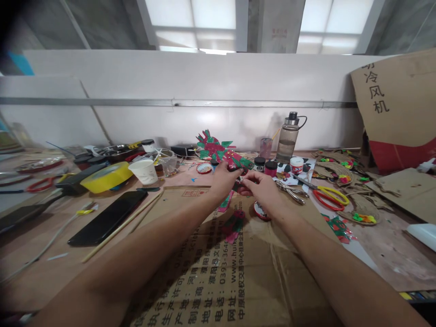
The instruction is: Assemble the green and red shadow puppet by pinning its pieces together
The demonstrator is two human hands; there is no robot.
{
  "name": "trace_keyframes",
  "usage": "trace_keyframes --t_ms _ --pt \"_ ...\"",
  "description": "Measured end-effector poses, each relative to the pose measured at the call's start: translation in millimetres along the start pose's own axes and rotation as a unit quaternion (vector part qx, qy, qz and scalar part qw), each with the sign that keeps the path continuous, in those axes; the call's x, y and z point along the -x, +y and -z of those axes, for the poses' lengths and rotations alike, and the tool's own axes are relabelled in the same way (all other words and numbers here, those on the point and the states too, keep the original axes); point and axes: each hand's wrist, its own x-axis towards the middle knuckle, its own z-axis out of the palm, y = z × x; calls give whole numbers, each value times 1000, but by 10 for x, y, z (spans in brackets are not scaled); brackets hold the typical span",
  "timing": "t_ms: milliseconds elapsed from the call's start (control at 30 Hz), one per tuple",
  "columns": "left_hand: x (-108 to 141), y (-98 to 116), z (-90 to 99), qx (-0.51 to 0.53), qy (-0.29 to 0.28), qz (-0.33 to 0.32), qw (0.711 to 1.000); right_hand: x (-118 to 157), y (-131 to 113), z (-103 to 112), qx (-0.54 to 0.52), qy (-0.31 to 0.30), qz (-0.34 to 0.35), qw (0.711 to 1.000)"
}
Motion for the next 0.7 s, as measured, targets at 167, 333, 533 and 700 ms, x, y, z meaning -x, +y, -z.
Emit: trace_keyframes --t_ms 167,333,533,700 --pt "-38 -32 -5 -12 11 17 1000 -18 32 0 16 1 22 1000" --pt "-41 -41 -25 -5 23 34 999 -40 72 30 125 13 87 988" --pt "-29 16 -20 73 -24 36 996 -56 107 77 132 55 122 982" --pt "-135 104 114 180 -84 17 980 -49 60 149 190 55 198 960"
